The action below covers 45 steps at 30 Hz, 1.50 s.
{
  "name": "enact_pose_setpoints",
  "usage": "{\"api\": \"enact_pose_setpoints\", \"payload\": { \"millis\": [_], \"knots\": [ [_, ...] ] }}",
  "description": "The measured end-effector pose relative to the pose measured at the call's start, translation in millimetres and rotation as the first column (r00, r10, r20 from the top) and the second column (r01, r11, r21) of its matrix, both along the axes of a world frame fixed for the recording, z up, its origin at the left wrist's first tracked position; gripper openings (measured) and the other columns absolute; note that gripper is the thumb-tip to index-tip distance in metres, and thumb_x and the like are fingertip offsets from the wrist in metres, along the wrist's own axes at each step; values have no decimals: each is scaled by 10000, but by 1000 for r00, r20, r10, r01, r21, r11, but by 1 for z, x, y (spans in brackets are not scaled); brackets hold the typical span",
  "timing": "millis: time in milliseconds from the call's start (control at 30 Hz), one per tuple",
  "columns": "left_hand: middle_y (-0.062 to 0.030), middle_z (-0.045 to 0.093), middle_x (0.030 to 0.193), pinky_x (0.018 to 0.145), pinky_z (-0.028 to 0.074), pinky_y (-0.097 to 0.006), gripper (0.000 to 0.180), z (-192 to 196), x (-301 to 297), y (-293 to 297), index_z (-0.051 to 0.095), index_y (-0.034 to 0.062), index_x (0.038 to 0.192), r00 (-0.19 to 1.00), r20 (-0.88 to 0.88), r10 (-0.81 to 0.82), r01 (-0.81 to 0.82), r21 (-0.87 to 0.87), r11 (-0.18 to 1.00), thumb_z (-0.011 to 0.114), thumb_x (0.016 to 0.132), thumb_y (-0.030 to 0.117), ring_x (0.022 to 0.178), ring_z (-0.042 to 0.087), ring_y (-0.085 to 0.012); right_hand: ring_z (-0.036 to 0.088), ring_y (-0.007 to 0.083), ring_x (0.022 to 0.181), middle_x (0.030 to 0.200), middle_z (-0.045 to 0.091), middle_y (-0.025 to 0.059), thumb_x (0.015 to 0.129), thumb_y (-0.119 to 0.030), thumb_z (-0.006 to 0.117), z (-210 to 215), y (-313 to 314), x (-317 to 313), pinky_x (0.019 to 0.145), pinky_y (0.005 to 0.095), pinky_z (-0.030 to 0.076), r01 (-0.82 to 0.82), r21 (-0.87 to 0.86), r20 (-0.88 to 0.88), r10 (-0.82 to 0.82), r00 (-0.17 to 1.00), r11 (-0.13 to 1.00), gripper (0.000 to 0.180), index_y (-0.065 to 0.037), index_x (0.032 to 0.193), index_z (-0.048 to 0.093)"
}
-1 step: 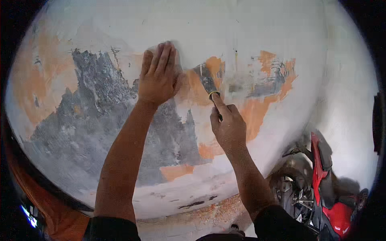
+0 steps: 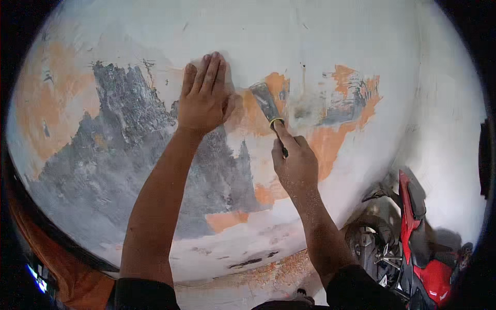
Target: The recorder uses a scraping tool to remove old paint or plaster from a wall.
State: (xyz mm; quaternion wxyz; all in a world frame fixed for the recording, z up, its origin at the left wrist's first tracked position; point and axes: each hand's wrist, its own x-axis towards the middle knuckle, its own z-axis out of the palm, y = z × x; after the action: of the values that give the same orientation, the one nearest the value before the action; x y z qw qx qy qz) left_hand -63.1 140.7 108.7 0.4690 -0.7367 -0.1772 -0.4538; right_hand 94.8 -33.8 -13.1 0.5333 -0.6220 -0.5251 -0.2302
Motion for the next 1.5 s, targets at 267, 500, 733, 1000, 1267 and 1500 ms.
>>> {"api": "enact_pose_setpoints", "payload": {
  "millis": [267,500,733,1000,1267,1500],
  "knots": [
    [-186,273,1624,1237,199,-501,890,8,-13,2,299,7,1548,991,-123,-56,47,-76,996,608,913,548,1505,270,-344,663,303,669,851,611,154,948,-187,632,-4,9,-3,580,414,574,7,4,27,-8,1000,1000,456,-194,1402,584],
    [-154,259,1636,1227,173,-557,965,1,-8,3,310,20,1549,997,-59,40,-40,-8,999,570,877,661,1523,238,-303,661,322,712,820,633,202,940,-142,667,40,14,-9,652,428,537,-23,39,-7,23,1000,999,401,-135,1340,638],
    [-147,260,1640,1229,150,-571,962,-6,-10,2,325,32,1546,997,-40,64,-67,-75,995,593,861,652,1528,229,-293,663,320,702,813,608,182,938,-149,646,21,-17,-20,631,427,548,-24,-151,-72,14,997,988,409,-125,1346,628],
    [-141,269,1637,1234,146,-562,949,-2,-8,-3,358,36,1535,996,-29,88,-90,-60,994,598,862,660,1522,248,-287,663,252,638,837,604,121,915,-151,668,2,9,-4,526,388,565,34,-37,95,-30,995,999,491,-184,1398,585],
    [-136,280,1637,1236,154,-544,924,-2,-12,1,319,54,1558,1000,-19,22,-23,-56,998,641,869,580,1519,262,-292,660,259,651,845,609,122,914,-142,670,-2,-4,-13,546,374,568,22,-62,76,-17,997,998,464,-175,1373,609],
    [-126,299,1628,1230,167,-553,920,-3,-5,3,365,59,1535,999,-18,40,-41,-38,998,601,864,642,1519,260,-277,646,259,686,825,623,134,928,-120,671,3,15,-4,612,376,537,-6,22,81,5,997,1000,404,-147,1331,653]
  ]
}}
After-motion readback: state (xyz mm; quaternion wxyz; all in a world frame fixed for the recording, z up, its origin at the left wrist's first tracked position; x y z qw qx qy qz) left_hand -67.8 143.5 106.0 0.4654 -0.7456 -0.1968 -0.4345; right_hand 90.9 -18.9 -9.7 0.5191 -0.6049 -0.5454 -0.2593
